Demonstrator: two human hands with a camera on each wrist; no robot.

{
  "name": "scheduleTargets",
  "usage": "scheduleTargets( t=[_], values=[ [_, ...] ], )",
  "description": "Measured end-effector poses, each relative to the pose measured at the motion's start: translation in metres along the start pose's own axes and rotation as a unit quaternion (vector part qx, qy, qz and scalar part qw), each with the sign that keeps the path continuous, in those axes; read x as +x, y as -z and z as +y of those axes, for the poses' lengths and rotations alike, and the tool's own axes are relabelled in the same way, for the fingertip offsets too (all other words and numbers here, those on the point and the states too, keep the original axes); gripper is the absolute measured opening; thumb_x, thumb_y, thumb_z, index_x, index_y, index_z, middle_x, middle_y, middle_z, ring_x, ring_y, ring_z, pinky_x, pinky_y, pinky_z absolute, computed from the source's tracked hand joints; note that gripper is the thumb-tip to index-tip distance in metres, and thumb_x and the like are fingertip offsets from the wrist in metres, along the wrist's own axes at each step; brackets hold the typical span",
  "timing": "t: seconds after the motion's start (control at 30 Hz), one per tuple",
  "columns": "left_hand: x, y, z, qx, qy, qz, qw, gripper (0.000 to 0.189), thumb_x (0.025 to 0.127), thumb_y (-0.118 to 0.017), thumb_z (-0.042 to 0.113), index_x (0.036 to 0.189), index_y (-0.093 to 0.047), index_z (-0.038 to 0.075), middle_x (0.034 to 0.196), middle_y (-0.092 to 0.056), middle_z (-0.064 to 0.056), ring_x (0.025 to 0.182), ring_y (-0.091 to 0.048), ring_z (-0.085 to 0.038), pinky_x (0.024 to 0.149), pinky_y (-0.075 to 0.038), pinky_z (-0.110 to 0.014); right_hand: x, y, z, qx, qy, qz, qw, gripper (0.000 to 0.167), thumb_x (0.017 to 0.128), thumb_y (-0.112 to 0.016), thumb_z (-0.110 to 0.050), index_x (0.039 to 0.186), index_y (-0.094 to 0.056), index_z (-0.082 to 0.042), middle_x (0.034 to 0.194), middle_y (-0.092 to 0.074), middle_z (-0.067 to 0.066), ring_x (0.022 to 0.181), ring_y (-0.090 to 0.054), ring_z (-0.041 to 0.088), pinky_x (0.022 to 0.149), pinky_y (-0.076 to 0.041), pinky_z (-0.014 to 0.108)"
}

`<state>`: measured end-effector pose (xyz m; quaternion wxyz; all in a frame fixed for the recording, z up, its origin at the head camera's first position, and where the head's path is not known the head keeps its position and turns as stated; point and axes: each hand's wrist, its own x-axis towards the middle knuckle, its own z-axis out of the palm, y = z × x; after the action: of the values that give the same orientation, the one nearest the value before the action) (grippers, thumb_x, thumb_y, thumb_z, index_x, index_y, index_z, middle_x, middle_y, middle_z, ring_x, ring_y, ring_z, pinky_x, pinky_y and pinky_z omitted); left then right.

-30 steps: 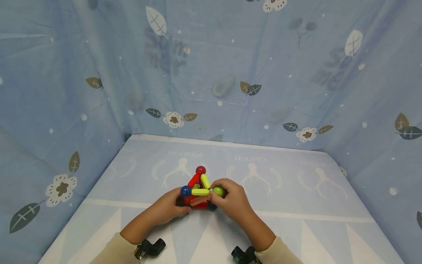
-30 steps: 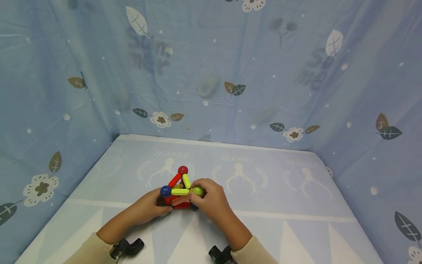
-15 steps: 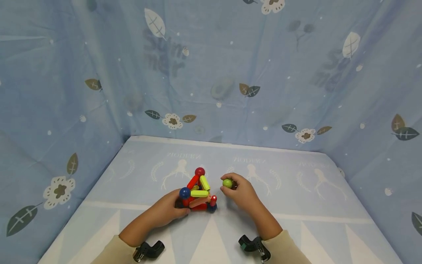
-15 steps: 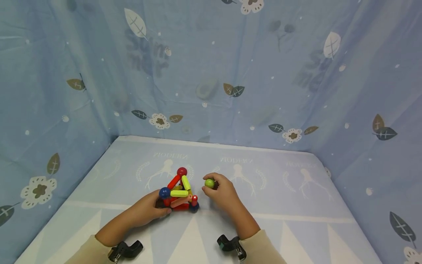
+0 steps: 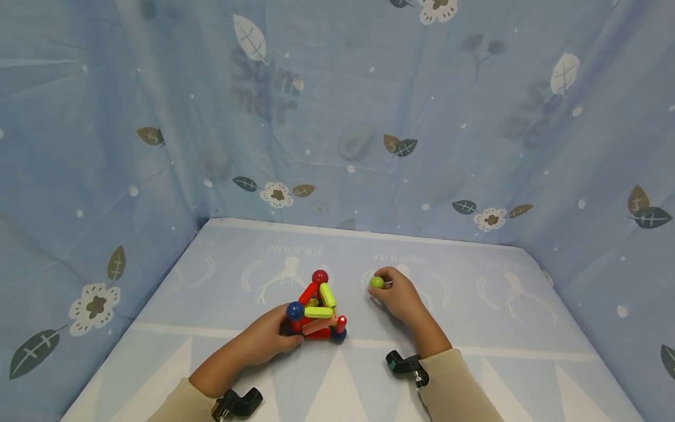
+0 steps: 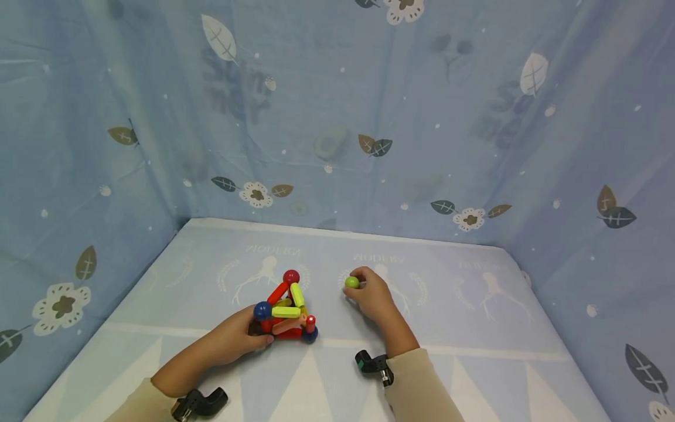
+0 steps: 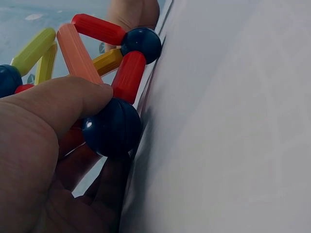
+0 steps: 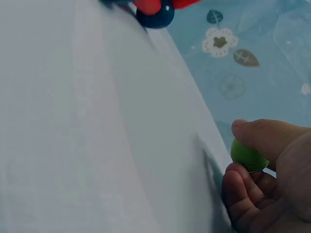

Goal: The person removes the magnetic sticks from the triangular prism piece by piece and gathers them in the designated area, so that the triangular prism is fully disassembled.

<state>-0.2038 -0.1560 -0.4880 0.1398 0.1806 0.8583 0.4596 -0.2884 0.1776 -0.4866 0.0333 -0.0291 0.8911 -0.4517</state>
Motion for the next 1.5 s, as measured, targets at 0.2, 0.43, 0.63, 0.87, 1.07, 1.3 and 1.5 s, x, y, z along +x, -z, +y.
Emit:
scheduleTargets(
  t=[0.2,0.43,0.63,0.87,1.07,1.3,1.5],
  values=[
    [0.001,0.001,0.003,0.001,0.004,0.003,1.0000,0.054,0.092,-0.082,0.021,0.140,-0.059,0.018,0.134,-0.065,-0.002,0.121,-0.061,-0.020,0.110,-0.049,-0.055,0.004,0.002,0.009,-0.017,-0.007,0.033,0.9993,0.040,0.089,-0.085,-0.027,0.120,-0.066,-0.009,0.115,-0.068,0.008,0.097,-0.062,0.021,0.083,-0.054,0.038],
    [0.002,0.001,0.006,0.011,0.018,0.014,0.9997,0.052,0.091,-0.082,0.020,0.138,-0.059,0.017,0.138,-0.064,-0.003,0.133,-0.058,-0.027,0.115,-0.042,-0.061,0.008,0.006,0.012,-0.043,-0.013,0.060,0.9972,0.044,0.086,-0.089,-0.032,0.115,-0.066,-0.007,0.106,-0.068,0.008,0.094,-0.063,0.022,0.082,-0.053,0.038],
    [0.002,0.002,0.006,0.018,0.017,0.012,0.9996,0.057,0.093,-0.081,0.021,0.144,-0.057,0.016,0.143,-0.063,-0.005,0.138,-0.055,-0.030,0.117,-0.041,-0.061,0.009,0.007,0.010,-0.045,-0.021,0.056,0.9972,0.047,0.084,-0.089,-0.036,0.115,-0.067,-0.008,0.105,-0.068,0.009,0.094,-0.062,0.024,0.082,-0.053,0.039],
    [0.004,0.000,0.005,0.001,0.018,0.001,0.9998,0.059,0.094,-0.080,0.023,0.147,-0.056,0.016,0.145,-0.062,-0.004,0.137,-0.056,-0.029,0.115,-0.042,-0.061,0.009,0.006,0.012,-0.052,-0.022,0.058,0.9967,0.046,0.086,-0.087,-0.037,0.117,-0.068,-0.007,0.106,-0.068,0.009,0.096,-0.063,0.025,0.085,-0.053,0.042],
    [0.004,-0.003,0.004,0.013,0.020,0.003,0.9997,0.060,0.093,-0.081,0.023,0.147,-0.056,0.016,0.146,-0.061,-0.006,0.140,-0.054,-0.033,0.117,-0.039,-0.062,0.008,0.006,0.014,-0.051,-0.029,0.060,0.9965,0.045,0.088,-0.086,-0.036,0.120,-0.069,-0.008,0.107,-0.068,0.009,0.098,-0.063,0.025,0.088,-0.053,0.043],
    [0.003,-0.003,0.003,0.019,0.023,0.009,0.9995,0.062,0.093,-0.082,0.022,0.148,-0.055,0.016,0.146,-0.061,-0.007,0.141,-0.053,-0.033,0.118,-0.038,-0.062,0.006,0.005,0.015,-0.051,-0.022,0.054,0.9970,0.046,0.089,-0.085,-0.036,0.121,-0.068,-0.007,0.105,-0.067,0.008,0.096,-0.061,0.024,0.084,-0.052,0.041],
    [-0.001,-0.002,0.003,0.013,0.038,0.007,0.9992,0.062,0.092,-0.082,0.025,0.148,-0.054,0.016,0.145,-0.061,-0.005,0.141,-0.053,-0.033,0.117,-0.038,-0.063,0.004,-0.001,0.016,-0.040,-0.024,0.047,0.9978,0.049,0.088,-0.085,-0.038,0.124,-0.068,-0.009,0.108,-0.066,0.008,0.095,-0.061,0.024,0.083,-0.052,0.040]
  ],
)
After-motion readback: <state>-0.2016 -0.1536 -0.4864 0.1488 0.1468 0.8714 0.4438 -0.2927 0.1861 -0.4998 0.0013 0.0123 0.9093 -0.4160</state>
